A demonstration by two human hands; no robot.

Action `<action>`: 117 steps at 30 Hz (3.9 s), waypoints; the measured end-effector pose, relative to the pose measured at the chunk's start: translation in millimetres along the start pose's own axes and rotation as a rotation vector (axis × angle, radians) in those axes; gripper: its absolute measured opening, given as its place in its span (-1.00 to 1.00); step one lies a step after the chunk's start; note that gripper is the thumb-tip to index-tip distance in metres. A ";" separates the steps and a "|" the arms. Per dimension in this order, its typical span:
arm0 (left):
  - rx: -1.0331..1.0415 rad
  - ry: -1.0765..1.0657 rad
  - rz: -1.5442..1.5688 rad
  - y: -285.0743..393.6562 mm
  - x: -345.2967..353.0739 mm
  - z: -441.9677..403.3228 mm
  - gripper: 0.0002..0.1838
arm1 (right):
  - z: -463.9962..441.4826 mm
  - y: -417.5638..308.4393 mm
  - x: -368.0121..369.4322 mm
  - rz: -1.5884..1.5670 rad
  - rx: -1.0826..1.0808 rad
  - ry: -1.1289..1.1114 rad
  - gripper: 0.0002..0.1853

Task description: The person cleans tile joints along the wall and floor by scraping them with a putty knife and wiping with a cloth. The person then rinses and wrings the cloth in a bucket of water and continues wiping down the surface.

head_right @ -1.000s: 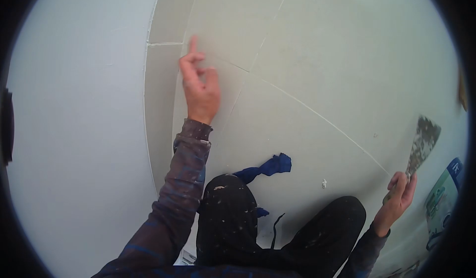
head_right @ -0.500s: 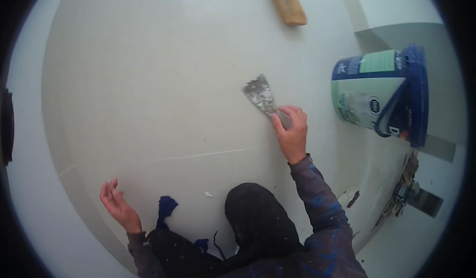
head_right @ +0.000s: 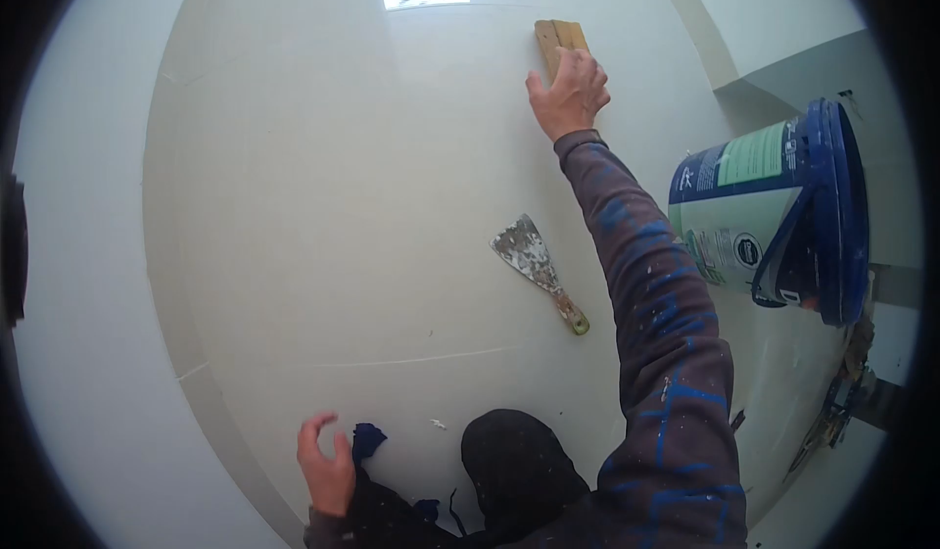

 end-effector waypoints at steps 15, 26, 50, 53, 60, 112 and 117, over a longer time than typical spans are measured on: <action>0.291 0.435 -0.398 264.1 -4.3 -441.5 -0.54 | -361.2 -96.6 117.6 -0.562 0.023 -0.294 -0.72; 0.263 0.310 -0.408 260.5 0.4 -450.6 -0.45 | -444.9 -100.8 148.4 0.080 -0.216 -0.229 -0.81; 0.252 0.299 -0.424 258.2 3.6 -450.4 -0.44 | -293.7 -108.7 102.9 -0.138 -0.529 -0.605 -0.12; 0.261 0.306 -0.421 257.1 2.0 -452.7 -0.45 | -290.8 -106.3 112.3 -0.134 -0.548 -0.600 -0.09; 0.261 0.301 -0.414 256.1 2.2 -452.6 -0.43 | -285.4 -107.3 113.8 -0.180 -0.556 -0.587 -0.12; -0.238 0.696 -0.073 -308.3 6.8 177.1 -0.78 | 599.4 -562.2 23.1 -0.463 -1.407 -0.917 -0.96; -0.224 0.712 -0.081 -309.1 7.9 179.2 -0.80 | 537.0 -564.5 24.4 -0.662 -1.248 -0.764 -0.90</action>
Point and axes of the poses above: each hand's wrist, its own z-axis away from the middle knuckle, its own x-axis out of the palm, y = z × x, the point moved 10 cm from there along -z, towards the middle knuckle, and after that the axes turned 15 degrees about -y, right-handed, at the moved point
